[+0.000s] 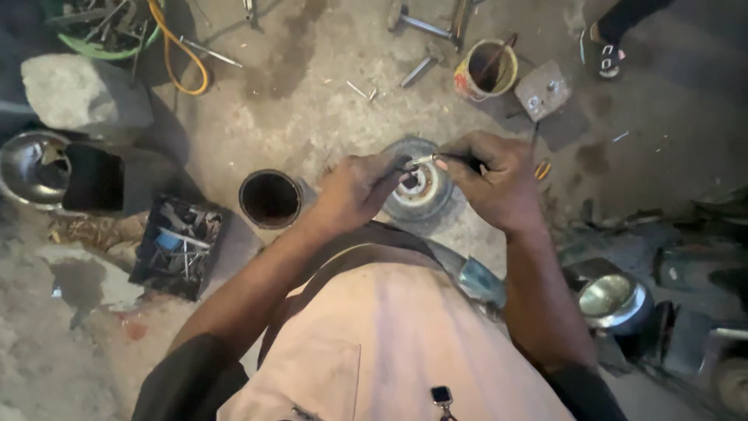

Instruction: The person works on a motorcycle parked in a repair yard, holding the front fender area and using a spanner to loosen and tighten fasteners. They then pick up a long cable from the ground, handle and bend it while standing near scattered parts and a bucket.

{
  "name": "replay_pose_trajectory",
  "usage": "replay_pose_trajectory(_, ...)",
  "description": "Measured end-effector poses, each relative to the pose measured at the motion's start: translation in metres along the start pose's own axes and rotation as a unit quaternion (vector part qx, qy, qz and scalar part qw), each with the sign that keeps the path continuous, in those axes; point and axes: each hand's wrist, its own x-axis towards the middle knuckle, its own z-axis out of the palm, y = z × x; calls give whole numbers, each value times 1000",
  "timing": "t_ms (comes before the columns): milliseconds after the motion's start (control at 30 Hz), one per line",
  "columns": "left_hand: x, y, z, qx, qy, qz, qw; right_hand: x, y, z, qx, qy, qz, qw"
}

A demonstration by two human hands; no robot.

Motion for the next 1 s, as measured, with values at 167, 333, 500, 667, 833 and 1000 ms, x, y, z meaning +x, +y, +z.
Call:
replay_pose_trajectory(167,45,-28,-40,-47,-1,30,998,68,-3,2,-5,-54,17,998)
replay_pose_trajectory(333,85,-42,-81,-68,12,51,996,148,-5,0,-22,-106,19,994)
replay_pose_trajectory(500,131,-75,-111,11,-28,-77,997,244,2,11,-91,-177,25,980)
replay_pose_trajectory(667,211,-125,-126,46,3,-73,996,347,37,14,2,-194,-8,981)
replay_pose_trajectory(833,319,-143,-142,14,104,7,994,446,69,-29,27,-158,39,986)
replay_pose_trajectory(1000,399,-141,-163,-71,143,-38,986,514,87,-53,19,-134,16,991)
